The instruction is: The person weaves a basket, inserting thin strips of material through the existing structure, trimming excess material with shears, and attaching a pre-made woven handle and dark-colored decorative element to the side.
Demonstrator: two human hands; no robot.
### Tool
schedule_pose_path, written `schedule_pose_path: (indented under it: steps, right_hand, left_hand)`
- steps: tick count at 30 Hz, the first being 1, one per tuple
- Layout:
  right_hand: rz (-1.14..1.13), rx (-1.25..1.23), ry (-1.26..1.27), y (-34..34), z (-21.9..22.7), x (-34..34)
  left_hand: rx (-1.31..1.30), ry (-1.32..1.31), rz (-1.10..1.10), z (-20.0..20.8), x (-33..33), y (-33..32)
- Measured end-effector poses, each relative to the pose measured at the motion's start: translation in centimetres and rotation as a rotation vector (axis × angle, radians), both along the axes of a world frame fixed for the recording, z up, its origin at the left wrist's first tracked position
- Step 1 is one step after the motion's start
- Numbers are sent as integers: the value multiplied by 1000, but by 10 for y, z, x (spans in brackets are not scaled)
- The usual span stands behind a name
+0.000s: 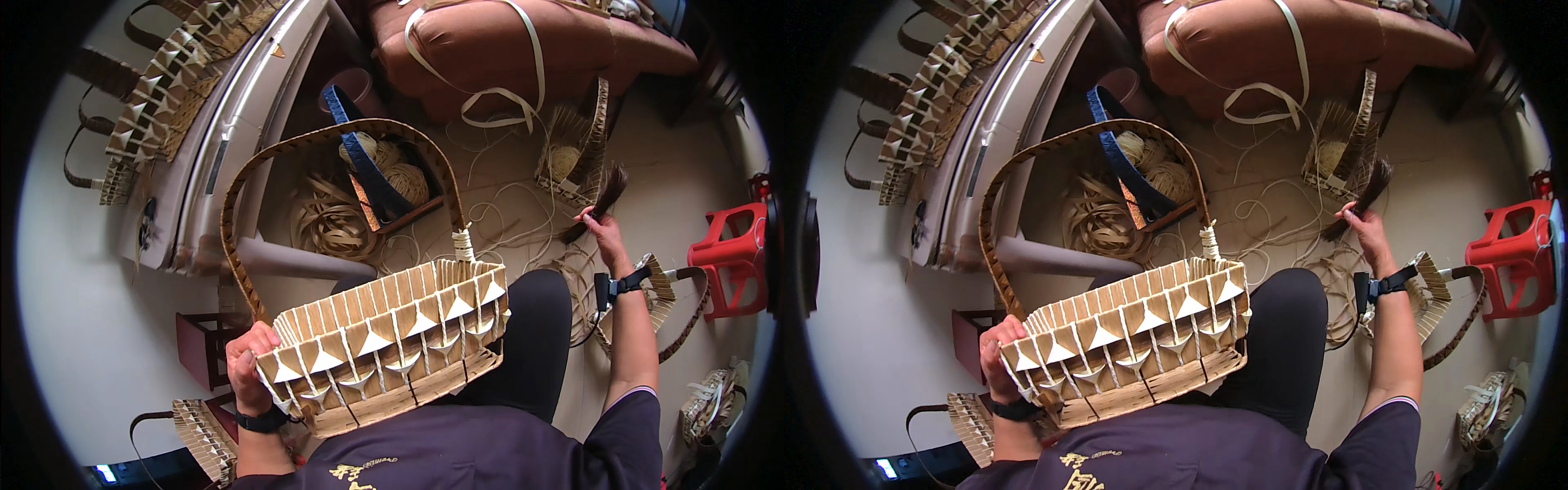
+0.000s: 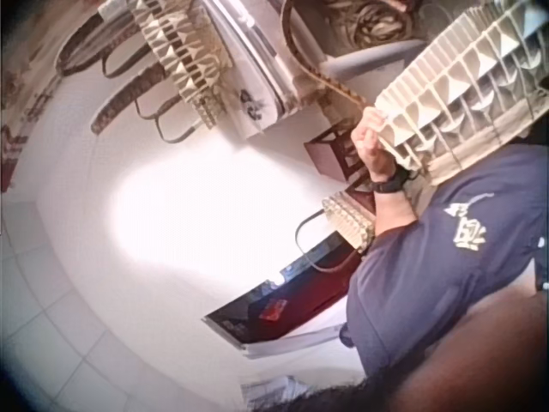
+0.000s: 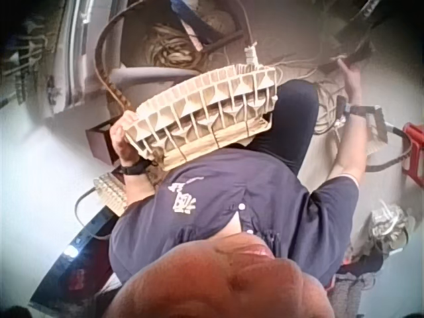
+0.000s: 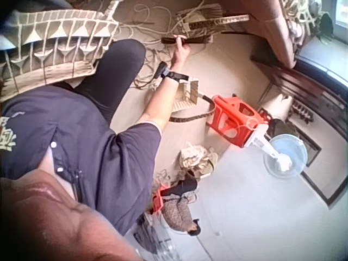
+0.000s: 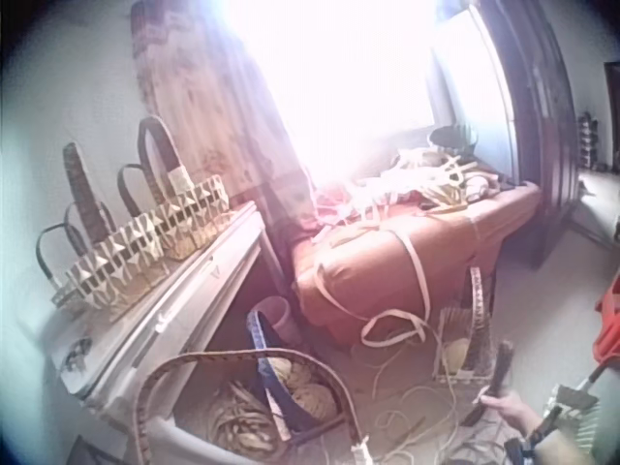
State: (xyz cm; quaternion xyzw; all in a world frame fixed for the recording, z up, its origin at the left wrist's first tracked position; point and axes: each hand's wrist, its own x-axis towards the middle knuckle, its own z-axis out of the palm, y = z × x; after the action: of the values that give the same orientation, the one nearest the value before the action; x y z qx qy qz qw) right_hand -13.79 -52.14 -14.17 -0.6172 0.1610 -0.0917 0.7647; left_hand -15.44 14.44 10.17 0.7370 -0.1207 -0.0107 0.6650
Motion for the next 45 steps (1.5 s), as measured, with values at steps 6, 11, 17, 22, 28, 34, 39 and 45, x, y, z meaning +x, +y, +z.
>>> schedule_pose_path:
  steps: [6, 11, 17, 22, 28, 34, 39, 45]
  right_hand:
    - [-175, -133, -76, -21, 82, 6]
    - [-130, -10, -229, -25, 137, -10]
    - [-100, 182, -164, -18, 179, -54]
    - [-5, 155, -107, 14, 176, -91]
    - [93, 195, -55, 54, 144, -124]
    - [205, 317, -119, 81, 133, -138]
    - [186, 431, -52, 79, 101, -146]
    - [231, 473, -13, 104, 97, -117]
  left_hand:
    - [-34, 60, -31, -15, 25, -16]
    - [-16, 205, -4, -29, 46, -42]
    - [13, 110, -292, -54, 88, -100]
    - [-17, 132, -461, -71, 113, -168]
    - [-205, 418, -376, -100, 136, -223]
    - [-5, 481, -315, -145, 113, -252]
    - [111, 398, -447, -142, 127, -268]
    - [540, 171, -501, -133, 142, -270]
